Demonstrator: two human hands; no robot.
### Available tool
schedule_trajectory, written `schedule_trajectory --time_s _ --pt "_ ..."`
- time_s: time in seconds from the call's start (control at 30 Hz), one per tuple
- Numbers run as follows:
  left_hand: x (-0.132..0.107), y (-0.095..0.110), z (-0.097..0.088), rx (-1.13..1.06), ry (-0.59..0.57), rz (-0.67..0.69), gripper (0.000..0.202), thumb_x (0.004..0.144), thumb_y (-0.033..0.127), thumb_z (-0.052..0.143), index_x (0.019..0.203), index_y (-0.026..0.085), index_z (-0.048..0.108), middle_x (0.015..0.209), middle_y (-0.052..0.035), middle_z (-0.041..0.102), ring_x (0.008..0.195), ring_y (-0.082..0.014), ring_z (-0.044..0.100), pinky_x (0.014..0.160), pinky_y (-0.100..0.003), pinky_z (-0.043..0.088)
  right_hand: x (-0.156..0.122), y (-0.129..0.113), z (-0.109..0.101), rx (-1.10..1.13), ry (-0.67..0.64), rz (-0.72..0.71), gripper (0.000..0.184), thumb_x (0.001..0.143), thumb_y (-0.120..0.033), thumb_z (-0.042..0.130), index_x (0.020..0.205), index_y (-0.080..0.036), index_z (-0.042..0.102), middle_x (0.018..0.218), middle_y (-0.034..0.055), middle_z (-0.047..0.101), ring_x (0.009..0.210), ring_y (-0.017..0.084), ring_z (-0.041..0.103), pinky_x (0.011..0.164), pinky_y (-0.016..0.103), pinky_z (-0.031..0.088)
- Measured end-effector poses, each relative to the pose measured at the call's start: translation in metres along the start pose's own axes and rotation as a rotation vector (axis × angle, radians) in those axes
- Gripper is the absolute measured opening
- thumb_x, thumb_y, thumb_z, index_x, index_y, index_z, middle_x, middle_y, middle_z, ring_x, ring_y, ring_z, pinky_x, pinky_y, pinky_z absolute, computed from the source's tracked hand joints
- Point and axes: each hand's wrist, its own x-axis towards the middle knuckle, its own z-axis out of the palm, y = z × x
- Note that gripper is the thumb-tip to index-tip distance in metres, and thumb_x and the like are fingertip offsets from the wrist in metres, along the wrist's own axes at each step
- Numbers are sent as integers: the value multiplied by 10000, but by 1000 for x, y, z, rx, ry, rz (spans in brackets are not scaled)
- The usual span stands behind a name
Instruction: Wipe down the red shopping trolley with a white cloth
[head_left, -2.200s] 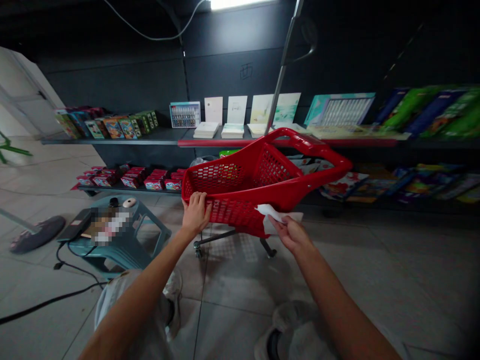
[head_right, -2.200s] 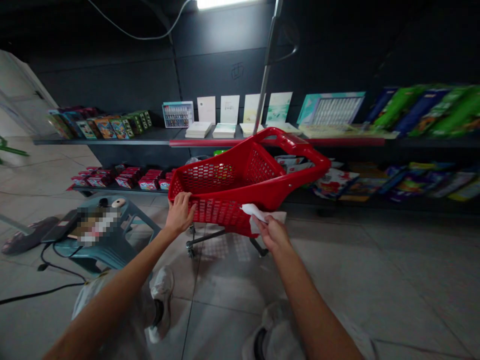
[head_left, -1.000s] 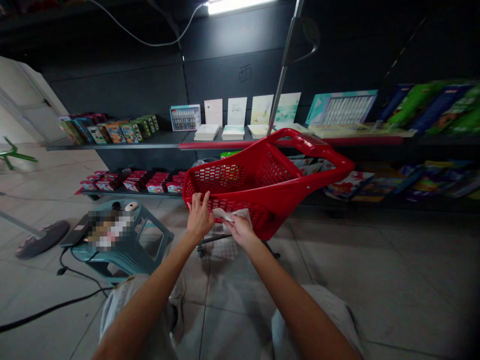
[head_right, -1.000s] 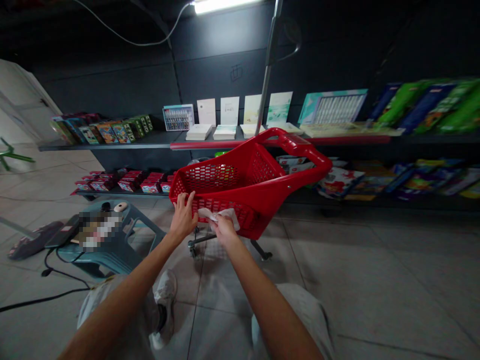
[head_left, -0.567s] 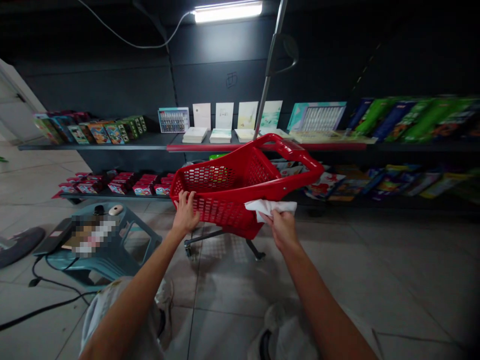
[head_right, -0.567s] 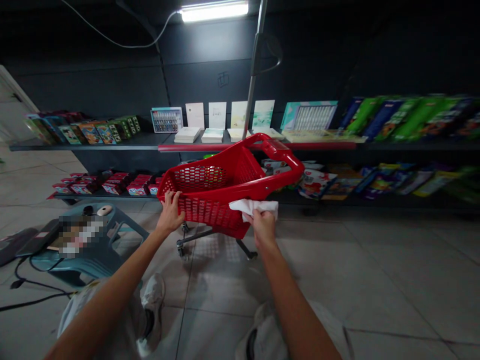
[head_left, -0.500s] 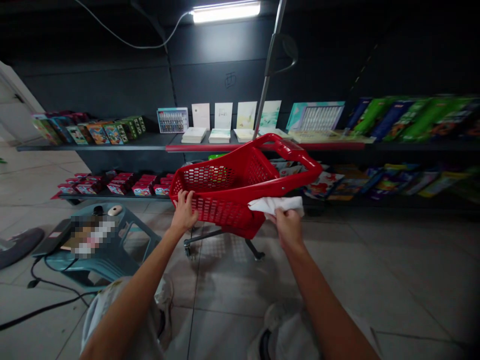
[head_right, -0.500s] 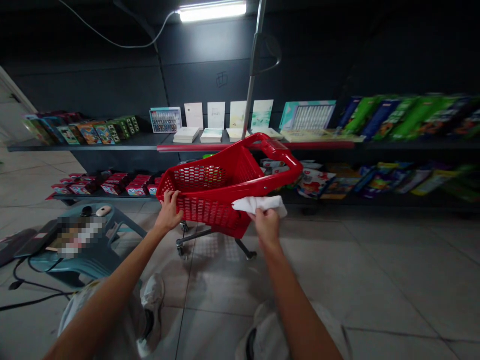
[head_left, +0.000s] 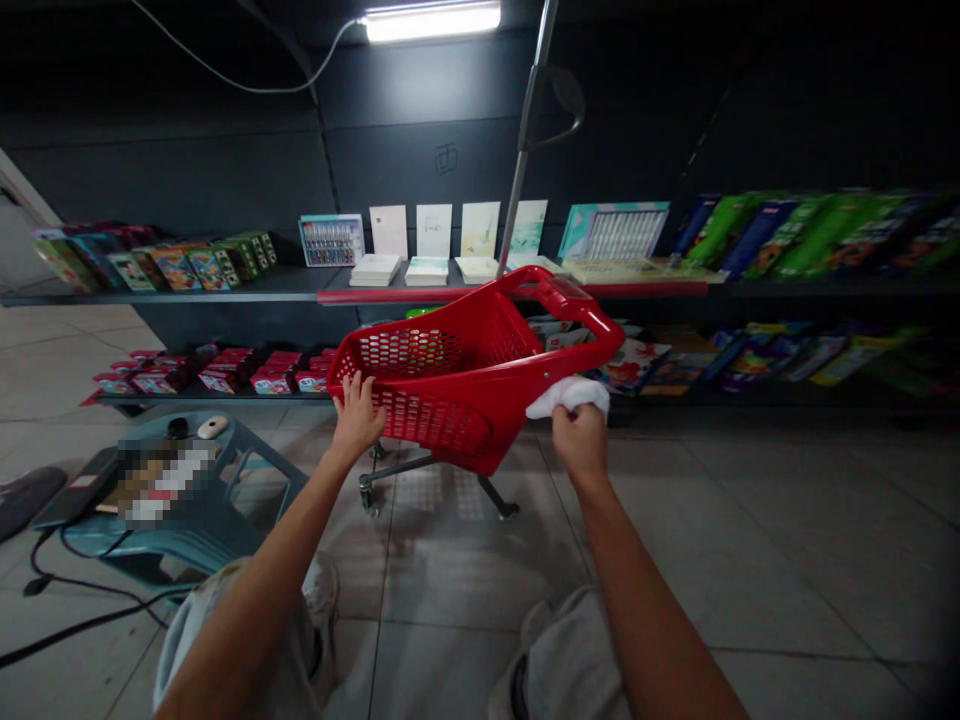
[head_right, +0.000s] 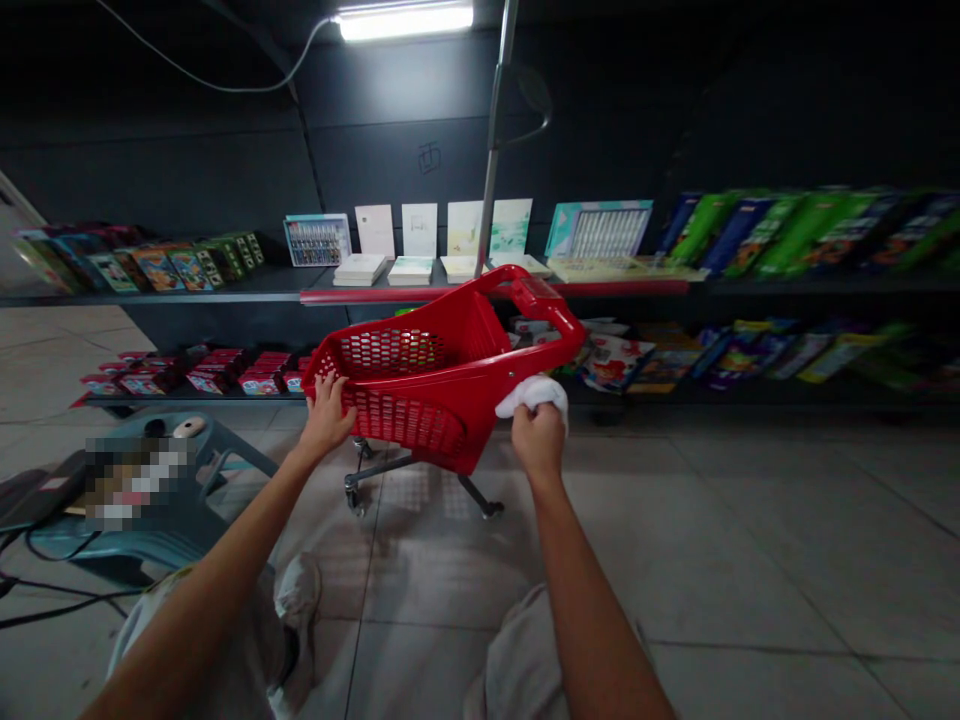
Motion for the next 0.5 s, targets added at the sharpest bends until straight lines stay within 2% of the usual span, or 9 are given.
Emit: schedule_trajectory --time_s 0.1,0.2,0.27,0.4,0.5 --pt "-5 10 0 -41 10 92 756 917 263 532 1620 147 279 1760 -201 93 1633 -406 46 1265 -705 184 5 8 6 88 67 42 248 731 -355 516 837 -176 651 881 138 719 877 285 651 919 437 516" --pt "-9 20 0 -87 -9 234 803 930 253 525 1661 204 197 1769 -168 86 1638 -373 44 1272 -683 188 10 17 14 163 76 128 279 732 -371 525 878 -171 654 922 142 728 920 299 664 919 444 523" --pt "-12 27 1 -103 -54 270 810 943 262 517 1672 234 167 1769 -151 115 1638 -371 60 1256 -707 196 12 21 20 179 77 182 281 733 -373 534 881 -172 662 923 142 734 938 308 669 922 447 527" --pt "-17 39 7 -124 -113 270 810 954 263 504 1680 261 145 1765 -125 158 1636 -385 47 1231 -750 199 12 22 26 87 88 164 282 741 -329 523 877 -149 692 953 185 747 986 333 685 957 449 519" --pt "-17 47 14 -155 -102 329 803 962 242 482 1683 281 131 1767 -106 162 1639 -368 46 1242 -741 193 7 22 29 -62 -26 160 287 770 -276 506 910 -121 703 975 225 748 982 352 698 941 445 518"
